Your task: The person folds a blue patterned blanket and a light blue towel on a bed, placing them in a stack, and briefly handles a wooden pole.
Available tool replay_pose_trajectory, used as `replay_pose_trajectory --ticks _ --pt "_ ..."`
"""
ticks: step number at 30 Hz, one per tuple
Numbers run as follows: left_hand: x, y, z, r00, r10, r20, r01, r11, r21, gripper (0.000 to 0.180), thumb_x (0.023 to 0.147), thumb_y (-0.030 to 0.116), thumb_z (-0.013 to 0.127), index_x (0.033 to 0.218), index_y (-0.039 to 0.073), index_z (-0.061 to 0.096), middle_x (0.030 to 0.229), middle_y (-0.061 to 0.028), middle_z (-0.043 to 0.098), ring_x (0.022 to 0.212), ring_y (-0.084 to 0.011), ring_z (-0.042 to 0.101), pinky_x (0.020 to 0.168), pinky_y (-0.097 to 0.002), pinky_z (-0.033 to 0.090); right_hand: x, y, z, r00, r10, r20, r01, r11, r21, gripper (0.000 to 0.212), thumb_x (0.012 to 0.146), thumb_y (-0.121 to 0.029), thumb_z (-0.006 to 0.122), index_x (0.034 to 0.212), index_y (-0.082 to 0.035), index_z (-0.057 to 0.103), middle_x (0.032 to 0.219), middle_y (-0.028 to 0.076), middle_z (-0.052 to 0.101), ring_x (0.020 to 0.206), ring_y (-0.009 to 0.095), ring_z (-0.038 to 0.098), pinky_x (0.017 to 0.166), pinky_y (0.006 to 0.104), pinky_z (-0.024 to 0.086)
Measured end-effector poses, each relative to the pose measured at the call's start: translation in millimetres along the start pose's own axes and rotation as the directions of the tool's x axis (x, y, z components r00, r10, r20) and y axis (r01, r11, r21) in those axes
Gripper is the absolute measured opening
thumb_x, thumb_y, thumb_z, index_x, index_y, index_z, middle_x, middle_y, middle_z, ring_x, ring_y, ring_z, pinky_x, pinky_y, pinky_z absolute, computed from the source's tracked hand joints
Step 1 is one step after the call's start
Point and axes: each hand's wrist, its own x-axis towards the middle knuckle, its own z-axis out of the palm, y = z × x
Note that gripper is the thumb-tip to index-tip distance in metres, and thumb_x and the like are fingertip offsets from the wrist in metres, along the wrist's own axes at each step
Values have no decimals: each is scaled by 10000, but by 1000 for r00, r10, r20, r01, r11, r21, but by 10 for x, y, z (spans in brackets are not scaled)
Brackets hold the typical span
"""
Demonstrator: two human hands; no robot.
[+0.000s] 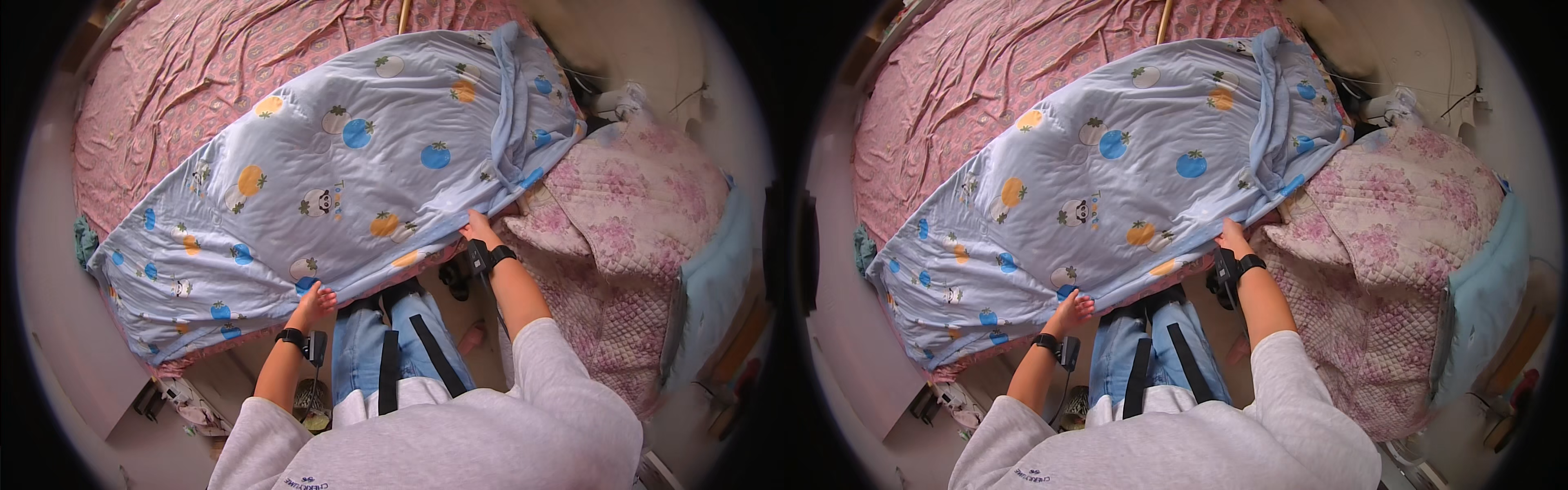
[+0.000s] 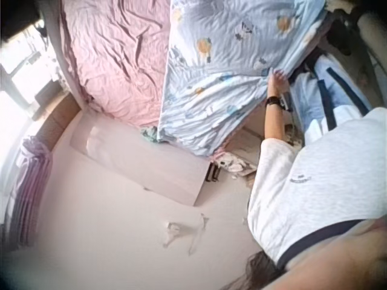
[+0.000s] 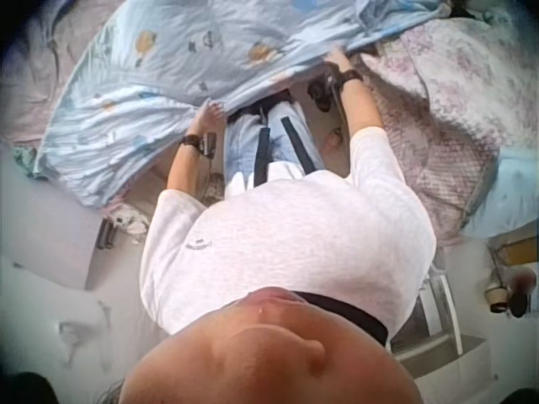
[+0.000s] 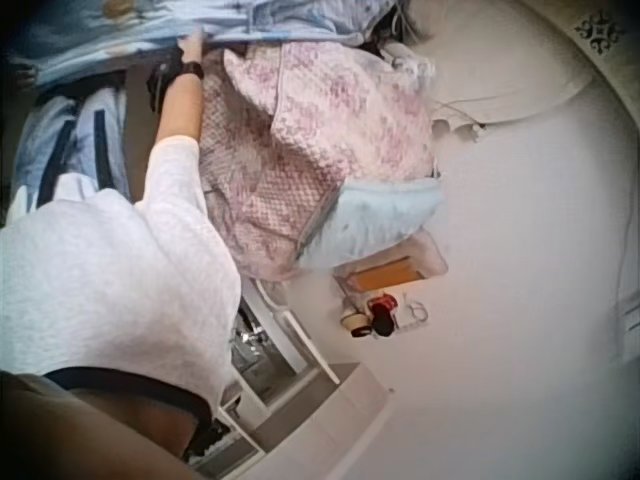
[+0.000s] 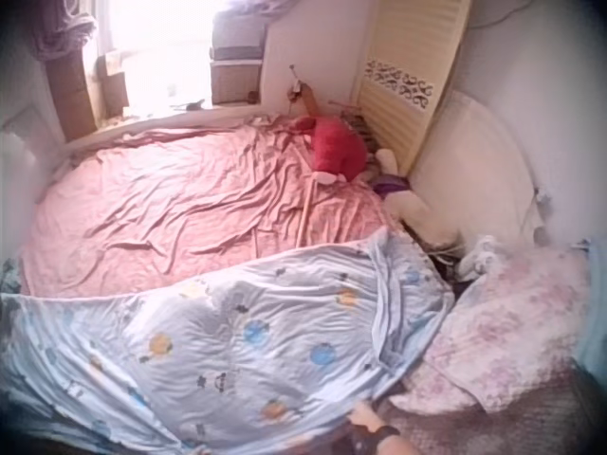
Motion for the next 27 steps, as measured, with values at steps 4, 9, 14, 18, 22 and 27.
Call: replay_pose_trajectory --ticks 4,9,14,18,22,27 --pt "-22 196 460 983 181 -6 -172 940 294 310 765 360 387 874 83 473 770 -44 540 671 -156 519 590 -292 408 128 -230 25 979 -85 -187 -4 903 -429 372 709 -169 408 1039 -16 331 978 149 436 897 252 445 738 379 369" --pt "-40 304 1111 949 310 51 -293 818 495 278 783 308 369 880 68 472 756 -45 540 656 -132 516 591 -261 413 -64 -723 241 626 -769 -130 302 393 -869 466 655 -223 493 1034 2 341 1011 191 409 909 323 421 779 371 345" --pt "125 360 1722 943 331 45 -311 823 476 259 759 281 417 871 54 472 756 -50 523 644 -114 501 547 -236 392 297 -1295 280 584 -812 -14 209 167 -964 620 603 -343 548 1082 -41 296 1040 177 391 936 302 404 778 410 316" --pt "482 326 1822 720 694 11 -459 464 757 342 710 217 489 991 36 416 886 -132 477 807 -224 470 675 -301 386 604 -1625 526 816 -568 112 216 120 -969 582 586 -335 557 1037 -23 360 928 199 480 892 308 458 758 391 338" --pt "677 421 2845 627 719 300 -431 0 902 427 684 216 515 1066 86 375 989 -185 397 892 -301 417 762 -337 349 1539 -2472 -469 857 -144 494 453 -246 -857 366 596 -296 528 783 19 528 782 228 525 736 306 527 646 336 405" --pt "833 463 3238 736 623 267 -365 31 931 490 667 270 527 1106 135 357 1057 -206 334 962 -334 368 820 -361 314 978 -4020 -793 627 -759 176 377 98 -921 218 664 -141 449 715 53 535 662 206 537 601 311 548 479 368 437"
